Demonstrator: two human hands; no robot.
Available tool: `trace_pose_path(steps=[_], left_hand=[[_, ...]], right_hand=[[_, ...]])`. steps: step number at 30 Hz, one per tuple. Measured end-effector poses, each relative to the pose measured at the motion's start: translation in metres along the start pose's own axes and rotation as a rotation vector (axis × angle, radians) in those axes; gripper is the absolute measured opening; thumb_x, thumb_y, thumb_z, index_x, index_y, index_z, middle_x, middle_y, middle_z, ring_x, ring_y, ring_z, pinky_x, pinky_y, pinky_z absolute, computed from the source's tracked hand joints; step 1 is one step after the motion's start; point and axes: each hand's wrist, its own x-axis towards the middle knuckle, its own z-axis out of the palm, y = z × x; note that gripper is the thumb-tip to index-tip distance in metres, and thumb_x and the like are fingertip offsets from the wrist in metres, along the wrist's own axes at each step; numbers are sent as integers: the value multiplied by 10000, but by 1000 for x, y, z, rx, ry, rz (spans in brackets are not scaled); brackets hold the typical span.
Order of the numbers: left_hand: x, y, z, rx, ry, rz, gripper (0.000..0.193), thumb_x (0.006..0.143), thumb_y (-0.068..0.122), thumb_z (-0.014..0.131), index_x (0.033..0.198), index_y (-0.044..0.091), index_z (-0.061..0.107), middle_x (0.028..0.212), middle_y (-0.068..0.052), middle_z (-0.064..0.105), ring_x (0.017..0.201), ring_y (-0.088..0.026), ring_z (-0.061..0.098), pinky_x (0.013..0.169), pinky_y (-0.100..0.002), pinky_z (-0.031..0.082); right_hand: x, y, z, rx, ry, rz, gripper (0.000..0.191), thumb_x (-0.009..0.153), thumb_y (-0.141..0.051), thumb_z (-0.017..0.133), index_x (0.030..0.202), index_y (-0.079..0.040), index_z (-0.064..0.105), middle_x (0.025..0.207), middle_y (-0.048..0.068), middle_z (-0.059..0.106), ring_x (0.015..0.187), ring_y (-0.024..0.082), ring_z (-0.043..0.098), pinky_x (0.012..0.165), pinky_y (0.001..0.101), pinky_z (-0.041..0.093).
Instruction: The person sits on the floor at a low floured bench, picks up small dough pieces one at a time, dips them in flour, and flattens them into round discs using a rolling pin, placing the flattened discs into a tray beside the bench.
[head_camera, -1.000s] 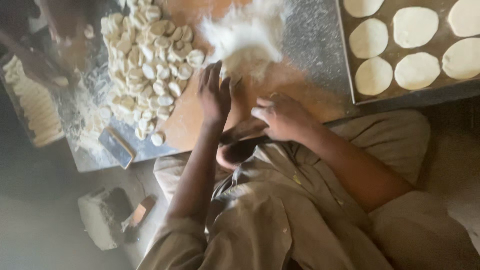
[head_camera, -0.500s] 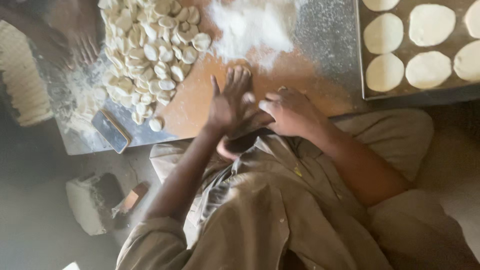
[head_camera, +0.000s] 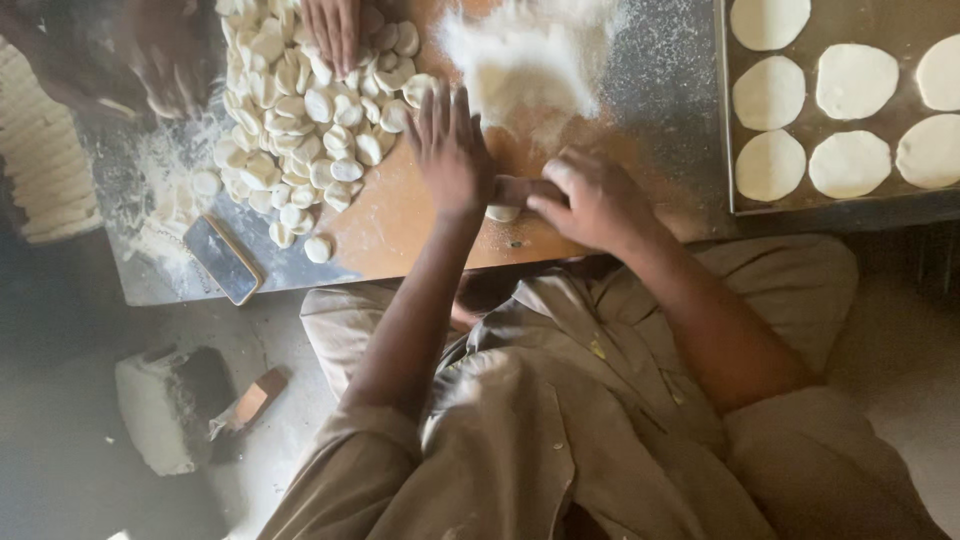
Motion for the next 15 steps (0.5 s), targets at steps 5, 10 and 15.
trace_pose_path(steps=[5, 10, 15], left_hand=[[-50, 21, -48, -50, -152, -24, 163, 923, 195, 682, 1072, 195, 749, 1274, -88, 682, 1266, -328, 574, 1087, -587, 316], [-48, 15, -49, -192, -240, 51, 209, 840, 170, 769, 1038, 154, 703, 1282, -82, 677, 1241, -341, 581, 1039, -483, 425], [-46, -10, -62, -214, -204, -35, 89, 817, 170, 798, 835, 131, 720, 1257, -81, 682, 1195, -345, 587, 996, -438, 455]], right_hand=[[-18, -18, -6, -92, -87, -50, 476, 697, -171, 846, 1100, -5, 654, 1025, 168, 680, 888, 338, 688, 765, 462, 566], [-28, -18, -7, 15, -181, -105, 450, 699, -149, 843, 1091, -17, 665, 1032, 151, 675, 926, 346, 679, 789, 466, 560], [-29, -17, 2, 94, -165, -64, 390, 759, -162, 830, 1065, 8, 658, 999, 142, 664, 892, 302, 684, 772, 439, 566]])
